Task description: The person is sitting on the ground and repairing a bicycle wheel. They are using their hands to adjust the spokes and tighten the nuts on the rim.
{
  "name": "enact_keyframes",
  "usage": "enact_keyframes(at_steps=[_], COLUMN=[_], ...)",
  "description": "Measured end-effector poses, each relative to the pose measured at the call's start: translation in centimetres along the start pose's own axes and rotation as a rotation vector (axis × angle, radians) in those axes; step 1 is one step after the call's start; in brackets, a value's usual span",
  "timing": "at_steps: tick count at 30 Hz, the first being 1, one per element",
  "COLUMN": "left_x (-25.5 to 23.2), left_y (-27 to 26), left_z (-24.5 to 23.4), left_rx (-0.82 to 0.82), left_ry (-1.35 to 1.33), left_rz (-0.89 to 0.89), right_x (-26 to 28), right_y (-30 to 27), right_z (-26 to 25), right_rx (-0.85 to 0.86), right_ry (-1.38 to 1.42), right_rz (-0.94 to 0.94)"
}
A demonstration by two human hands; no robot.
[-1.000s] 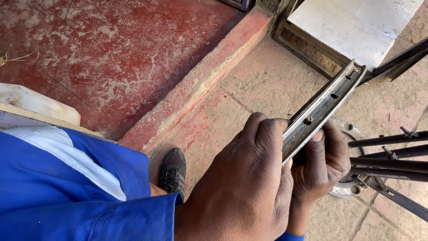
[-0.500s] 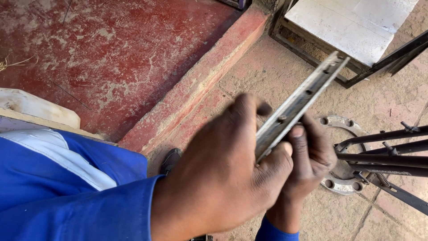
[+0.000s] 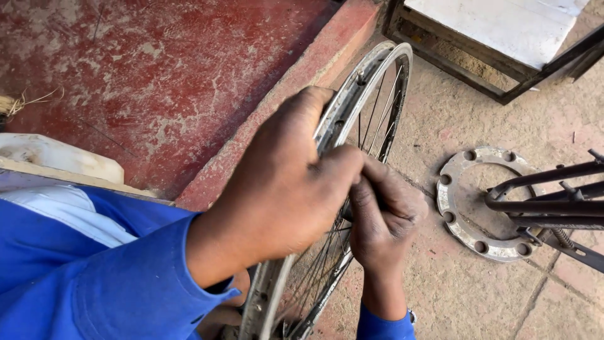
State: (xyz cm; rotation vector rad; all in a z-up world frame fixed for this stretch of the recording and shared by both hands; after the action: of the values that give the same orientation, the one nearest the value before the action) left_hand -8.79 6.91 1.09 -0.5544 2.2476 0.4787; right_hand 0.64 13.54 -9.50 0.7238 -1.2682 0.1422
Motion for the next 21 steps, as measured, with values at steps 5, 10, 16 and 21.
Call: enact_keyframes(at_steps=[5,10,16,21], left_x=[-0.8,0.8,2.2,2.2], left_y=[0.2,0.6,0.6,0.4], left_z=[-0.6,0.1,0.6,0.6], left_rx=[-0.075,-0.021,-0.023,-0.043], left_ry=[-0.030,-0.347,-0.404,-0.418], left_rz=[0.127,-0.117,-0.217,-0.303], right_x=[0.8,0.6,0.4,0.4], right_y=[0.3,0.7,0.4,0.3], right_z=[0.4,0.4,0.4,0.1], right_rx=[-0.016,-0.042,-0.012,-0.049], right_ry=[-0.054,-0.087,-0.047,-0.075], right_rz=[0.044,0.051,0.075,0.026])
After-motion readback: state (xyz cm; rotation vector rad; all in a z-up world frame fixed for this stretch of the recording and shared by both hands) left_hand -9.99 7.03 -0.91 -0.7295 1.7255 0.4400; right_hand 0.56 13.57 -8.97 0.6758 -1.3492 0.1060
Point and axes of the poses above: each hand's wrist, its own y-axis towards the middle knuckle, its own z-axis out of the palm, x = y × z, the point moved 7 cm from there along y, towards the middle knuckle, and after that the axes turned 3 degrees about z, right-handed, at the moved point
